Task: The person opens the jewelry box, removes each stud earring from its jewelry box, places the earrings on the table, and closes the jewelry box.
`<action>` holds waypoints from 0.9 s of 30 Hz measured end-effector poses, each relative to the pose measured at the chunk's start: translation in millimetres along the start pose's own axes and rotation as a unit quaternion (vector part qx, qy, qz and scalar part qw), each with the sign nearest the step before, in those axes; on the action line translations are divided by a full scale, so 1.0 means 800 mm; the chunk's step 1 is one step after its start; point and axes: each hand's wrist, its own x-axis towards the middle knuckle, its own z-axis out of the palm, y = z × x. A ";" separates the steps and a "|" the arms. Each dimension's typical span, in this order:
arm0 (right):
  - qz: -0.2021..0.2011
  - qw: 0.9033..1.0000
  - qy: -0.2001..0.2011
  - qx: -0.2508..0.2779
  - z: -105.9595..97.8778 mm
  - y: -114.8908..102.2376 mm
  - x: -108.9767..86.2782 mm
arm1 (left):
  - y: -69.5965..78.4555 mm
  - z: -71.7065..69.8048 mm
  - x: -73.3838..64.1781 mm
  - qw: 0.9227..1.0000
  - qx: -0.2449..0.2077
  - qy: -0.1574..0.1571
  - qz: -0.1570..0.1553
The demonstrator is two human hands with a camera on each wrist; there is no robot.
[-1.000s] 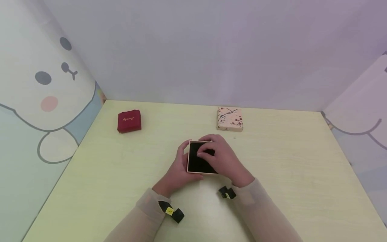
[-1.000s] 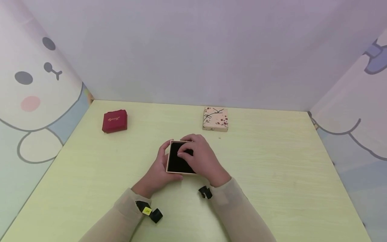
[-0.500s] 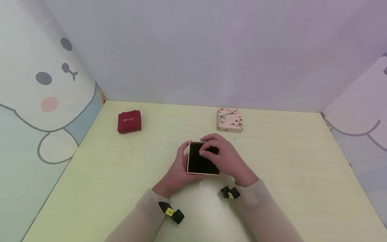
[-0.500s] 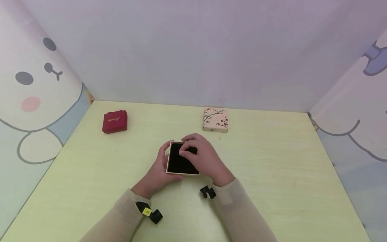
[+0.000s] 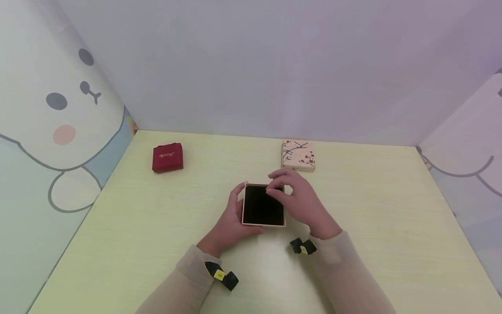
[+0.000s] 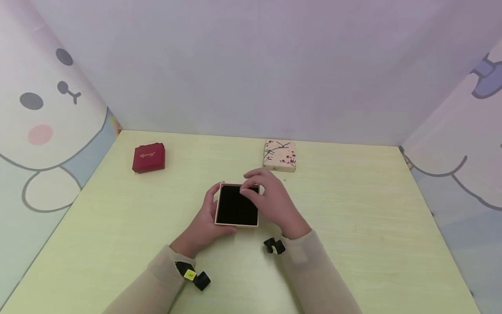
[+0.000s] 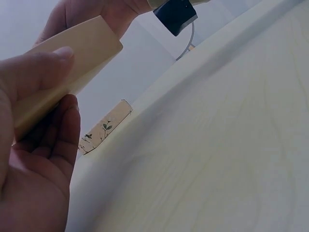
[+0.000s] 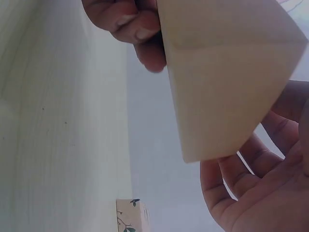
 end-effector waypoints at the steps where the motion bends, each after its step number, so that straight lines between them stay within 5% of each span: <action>1: 0.003 1.000 0.004 0.000 -0.001 0.000 0.000 | 0.000 0.000 0.000 1.000 -0.002 0.000 0.001; 13: 0.066 0.996 0.055 0.016 -0.018 0.023 0.004 | 0.001 0.001 -0.002 1.000 -0.021 0.003 0.007; 27: 0.128 0.972 0.193 0.046 -0.018 0.073 0.009 | -0.002 0.000 0.001 0.999 -0.036 0.004 0.016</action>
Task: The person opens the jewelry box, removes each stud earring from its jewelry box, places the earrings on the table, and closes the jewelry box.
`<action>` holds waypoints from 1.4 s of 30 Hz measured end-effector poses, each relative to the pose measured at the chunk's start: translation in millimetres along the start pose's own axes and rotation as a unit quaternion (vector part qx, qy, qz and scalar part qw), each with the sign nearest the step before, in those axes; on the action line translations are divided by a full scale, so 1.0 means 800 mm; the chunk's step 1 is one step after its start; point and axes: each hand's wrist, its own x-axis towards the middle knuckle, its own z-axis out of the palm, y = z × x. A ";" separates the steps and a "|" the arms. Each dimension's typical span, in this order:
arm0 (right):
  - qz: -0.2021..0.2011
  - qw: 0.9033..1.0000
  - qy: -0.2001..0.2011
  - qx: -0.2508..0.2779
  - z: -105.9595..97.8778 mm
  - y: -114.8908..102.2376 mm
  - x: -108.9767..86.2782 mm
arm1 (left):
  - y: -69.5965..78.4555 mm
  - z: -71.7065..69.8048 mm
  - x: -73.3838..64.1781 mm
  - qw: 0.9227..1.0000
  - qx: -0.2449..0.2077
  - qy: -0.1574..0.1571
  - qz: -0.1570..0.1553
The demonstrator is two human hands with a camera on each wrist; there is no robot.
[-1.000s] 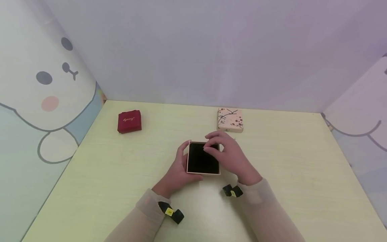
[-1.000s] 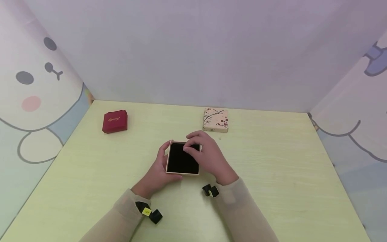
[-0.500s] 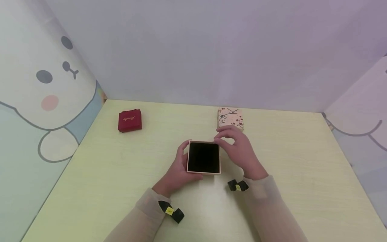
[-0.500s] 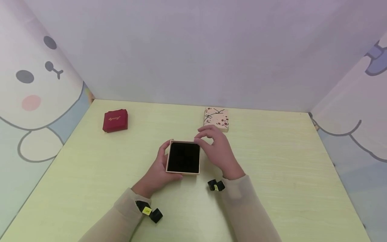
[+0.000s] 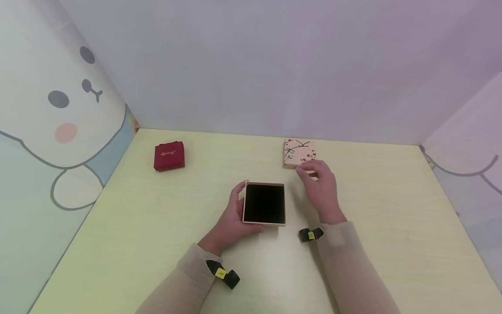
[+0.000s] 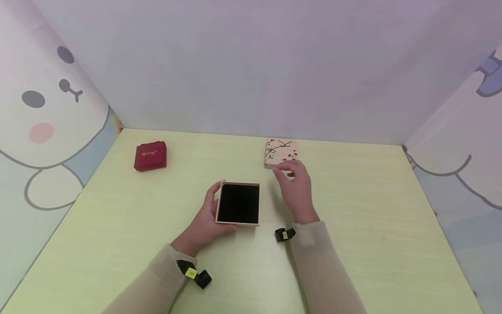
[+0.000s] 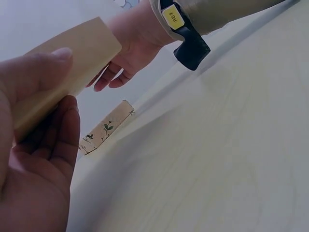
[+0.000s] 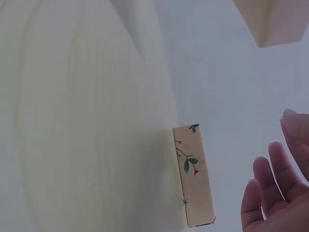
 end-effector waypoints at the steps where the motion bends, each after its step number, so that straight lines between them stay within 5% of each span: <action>1: 0.004 1.000 0.007 -0.001 -0.001 0.002 0.001 | 0.000 0.000 0.000 1.000 0.001 0.000 0.000; 18: 0.086 0.994 -0.056 -0.046 0.003 0.029 0.005 | -0.001 0.002 0.000 1.000 -0.001 -0.008 -0.017; 36: 0.082 0.974 -0.125 -0.169 0.018 0.021 0.025 | 0.000 -0.001 0.000 0.999 0.013 -0.006 -0.028; 42: 0.109 0.966 -0.130 -0.196 0.021 0.028 0.034 | 0.001 -0.001 0.002 1.000 0.007 -0.008 -0.028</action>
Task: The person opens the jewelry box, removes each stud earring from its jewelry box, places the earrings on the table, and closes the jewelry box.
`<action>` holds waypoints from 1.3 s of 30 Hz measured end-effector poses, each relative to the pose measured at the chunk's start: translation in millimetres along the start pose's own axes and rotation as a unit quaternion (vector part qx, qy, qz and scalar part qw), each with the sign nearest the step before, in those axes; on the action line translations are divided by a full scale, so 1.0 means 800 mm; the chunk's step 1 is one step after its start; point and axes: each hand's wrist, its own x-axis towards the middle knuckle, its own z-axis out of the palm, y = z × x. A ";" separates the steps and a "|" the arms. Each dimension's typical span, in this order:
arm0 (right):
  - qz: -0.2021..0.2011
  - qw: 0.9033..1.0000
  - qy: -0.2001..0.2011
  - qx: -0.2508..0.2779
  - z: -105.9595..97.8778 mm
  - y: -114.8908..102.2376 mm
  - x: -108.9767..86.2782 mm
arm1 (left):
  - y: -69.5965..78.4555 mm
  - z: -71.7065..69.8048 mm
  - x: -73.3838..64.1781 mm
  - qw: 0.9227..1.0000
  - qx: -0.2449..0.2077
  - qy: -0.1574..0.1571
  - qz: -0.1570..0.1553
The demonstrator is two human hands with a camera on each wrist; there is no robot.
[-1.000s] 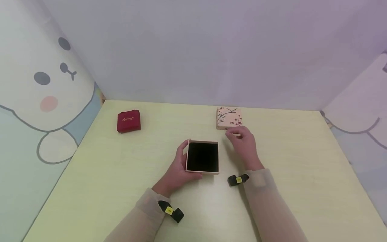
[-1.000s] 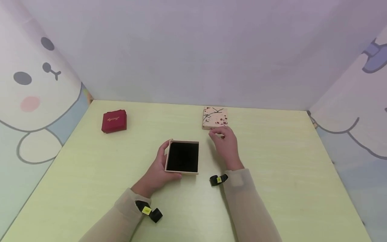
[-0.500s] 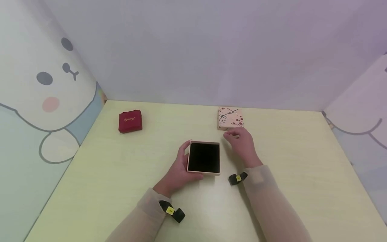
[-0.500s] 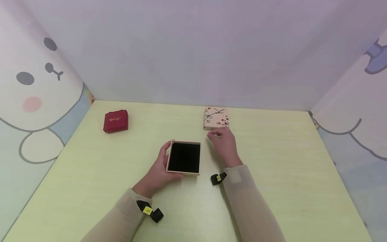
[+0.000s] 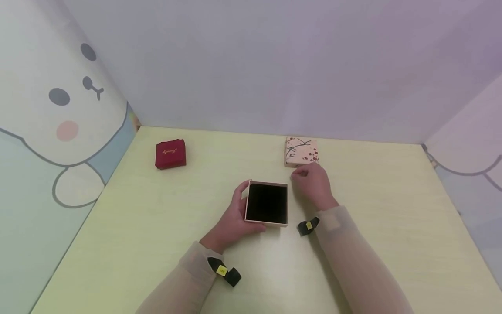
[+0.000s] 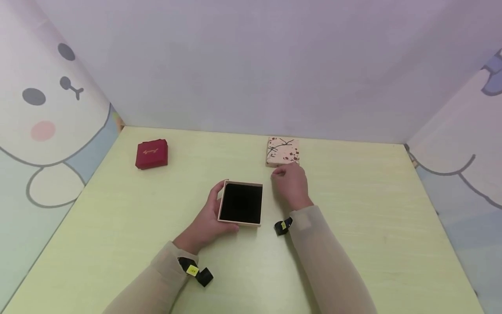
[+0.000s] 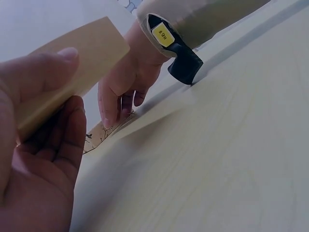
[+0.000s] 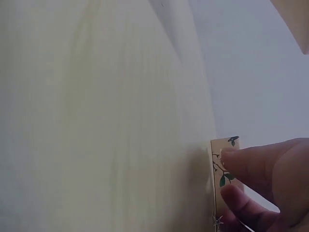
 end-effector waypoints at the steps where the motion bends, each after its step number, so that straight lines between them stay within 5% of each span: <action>1: 0.006 1.000 0.001 -0.003 0.000 0.001 0.001 | 0.000 0.000 0.001 1.000 0.002 0.001 0.000; 15: 0.008 1.000 0.003 -0.017 -0.004 -0.001 0.002 | 0.000 -0.001 0.002 1.000 0.010 -0.002 0.002; 24: 0.042 0.999 0.002 0.026 -0.018 -0.009 -0.004 | -0.001 -0.001 0.002 1.000 0.007 -0.002 0.000; 39: 0.033 0.995 0.019 0.087 -0.049 -0.019 -0.011 | 0.000 -0.001 0.001 1.000 0.005 -0.003 0.000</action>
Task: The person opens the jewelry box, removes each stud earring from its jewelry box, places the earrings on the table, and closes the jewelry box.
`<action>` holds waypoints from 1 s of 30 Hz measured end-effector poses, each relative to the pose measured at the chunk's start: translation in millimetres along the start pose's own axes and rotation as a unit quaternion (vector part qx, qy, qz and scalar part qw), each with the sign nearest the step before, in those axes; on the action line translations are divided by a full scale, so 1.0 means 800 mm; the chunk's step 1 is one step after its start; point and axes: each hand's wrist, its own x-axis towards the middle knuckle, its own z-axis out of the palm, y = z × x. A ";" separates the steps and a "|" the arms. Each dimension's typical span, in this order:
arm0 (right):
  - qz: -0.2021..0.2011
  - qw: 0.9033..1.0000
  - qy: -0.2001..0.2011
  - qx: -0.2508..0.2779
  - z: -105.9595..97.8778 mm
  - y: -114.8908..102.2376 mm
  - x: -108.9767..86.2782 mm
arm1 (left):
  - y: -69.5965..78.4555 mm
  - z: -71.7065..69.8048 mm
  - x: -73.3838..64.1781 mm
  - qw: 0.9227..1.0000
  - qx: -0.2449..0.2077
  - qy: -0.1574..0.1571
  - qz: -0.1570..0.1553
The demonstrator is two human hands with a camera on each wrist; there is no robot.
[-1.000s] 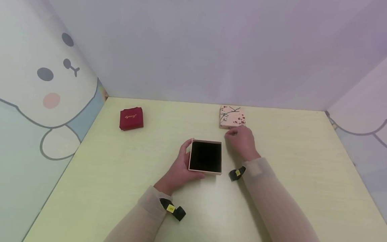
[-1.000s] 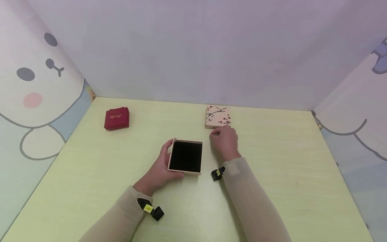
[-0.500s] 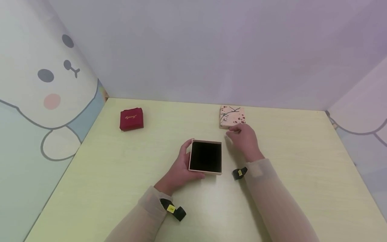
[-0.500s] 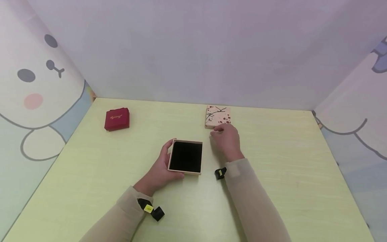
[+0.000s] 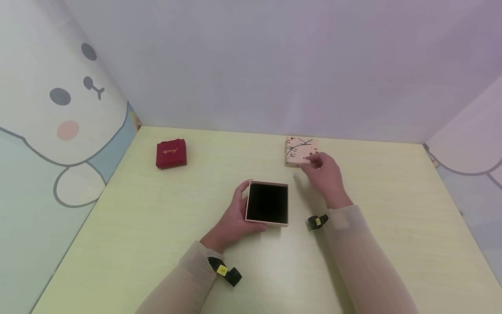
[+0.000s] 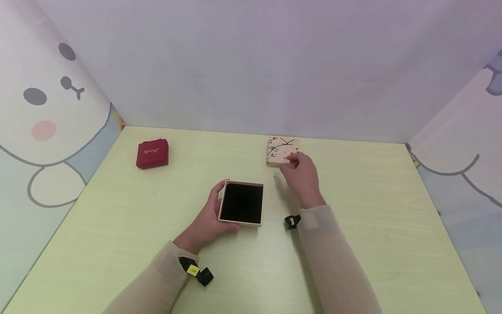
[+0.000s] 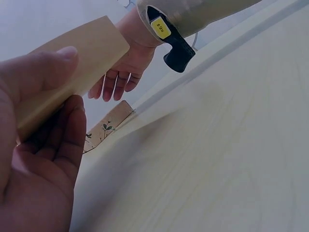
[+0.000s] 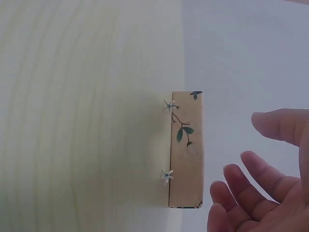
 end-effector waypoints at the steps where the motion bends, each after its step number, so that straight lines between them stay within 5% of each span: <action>1: -0.003 1.000 -0.001 0.002 -0.001 -0.001 0.000 | 0.000 0.000 0.000 1.000 0.000 0.000 0.000; 7: -0.049 0.999 -0.015 -0.009 -0.010 -0.001 0.011 | 0.001 0.001 -0.001 1.000 0.007 0.002 0.001; 16: -0.095 0.991 -0.020 -0.094 -0.025 -0.005 0.031 | -0.001 0.000 -0.001 1.000 0.002 0.006 -0.006; 30: -0.126 0.948 -0.066 -0.284 -0.034 -0.003 0.063 | -0.002 0.000 0.001 1.000 0.001 0.005 -0.002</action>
